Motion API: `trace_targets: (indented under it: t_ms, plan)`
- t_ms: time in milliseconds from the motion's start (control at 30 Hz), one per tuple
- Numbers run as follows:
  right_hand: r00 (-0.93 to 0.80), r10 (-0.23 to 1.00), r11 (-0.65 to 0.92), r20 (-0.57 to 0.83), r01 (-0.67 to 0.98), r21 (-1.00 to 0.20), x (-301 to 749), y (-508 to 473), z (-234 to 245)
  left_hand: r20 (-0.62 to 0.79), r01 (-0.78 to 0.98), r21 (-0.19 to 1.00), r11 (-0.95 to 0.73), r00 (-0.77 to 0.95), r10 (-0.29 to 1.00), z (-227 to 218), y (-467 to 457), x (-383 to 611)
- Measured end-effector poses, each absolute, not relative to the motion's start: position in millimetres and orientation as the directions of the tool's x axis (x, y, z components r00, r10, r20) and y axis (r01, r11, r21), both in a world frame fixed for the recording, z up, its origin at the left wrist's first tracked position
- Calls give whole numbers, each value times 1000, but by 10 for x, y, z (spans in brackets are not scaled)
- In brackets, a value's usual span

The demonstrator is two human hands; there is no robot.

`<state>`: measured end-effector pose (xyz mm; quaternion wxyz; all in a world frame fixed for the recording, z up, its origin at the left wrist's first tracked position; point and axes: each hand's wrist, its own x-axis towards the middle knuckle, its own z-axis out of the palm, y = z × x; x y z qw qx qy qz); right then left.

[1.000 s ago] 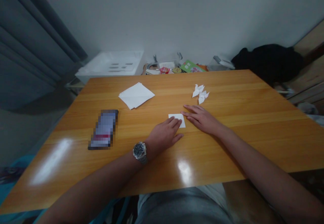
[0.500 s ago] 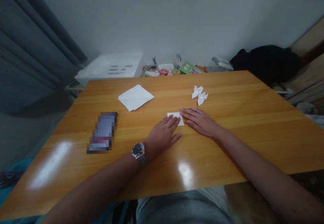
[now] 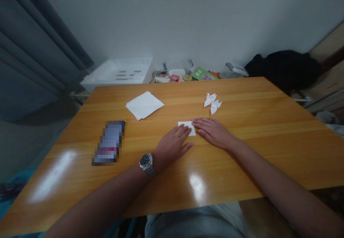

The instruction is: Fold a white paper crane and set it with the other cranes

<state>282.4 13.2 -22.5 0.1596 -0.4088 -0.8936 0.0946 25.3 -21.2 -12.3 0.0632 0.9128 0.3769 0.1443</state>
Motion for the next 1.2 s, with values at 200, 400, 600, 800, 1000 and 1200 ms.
trace_targets:
  t_ms: [200, 400, 600, 800, 1000, 1200]
  plan:
    - [-587, 761, 649, 276, 700, -299, 2800, 136, -209, 214, 670, 206, -713, 680, 701, -124, -212, 250]
    - [-574, 759, 651, 308, 666, -364, 2808, 152, -229, 186, 676, 221, -703, 678, 711, -137, -193, 241]
    - [-590, 756, 655, 285, 672, -346, 2802, 140, -222, 177, 672, 217, -708, 687, 705, -108, -196, 248]
    - [-589, 757, 654, 284, 687, -318, 2793, 145, -239, 192, 667, 218, -712, 686, 702, -123, -192, 251]
    - [-614, 743, 669, 265, 676, -309, 2790, 137, -209, 194, 662, 232, -713, 686, 701, -126, -188, 231]
    - [-683, 706, 706, 187, 656, -267, 2756, 127, -216, 181, 674, 224, -704, 681, 710, -112, -201, 244]
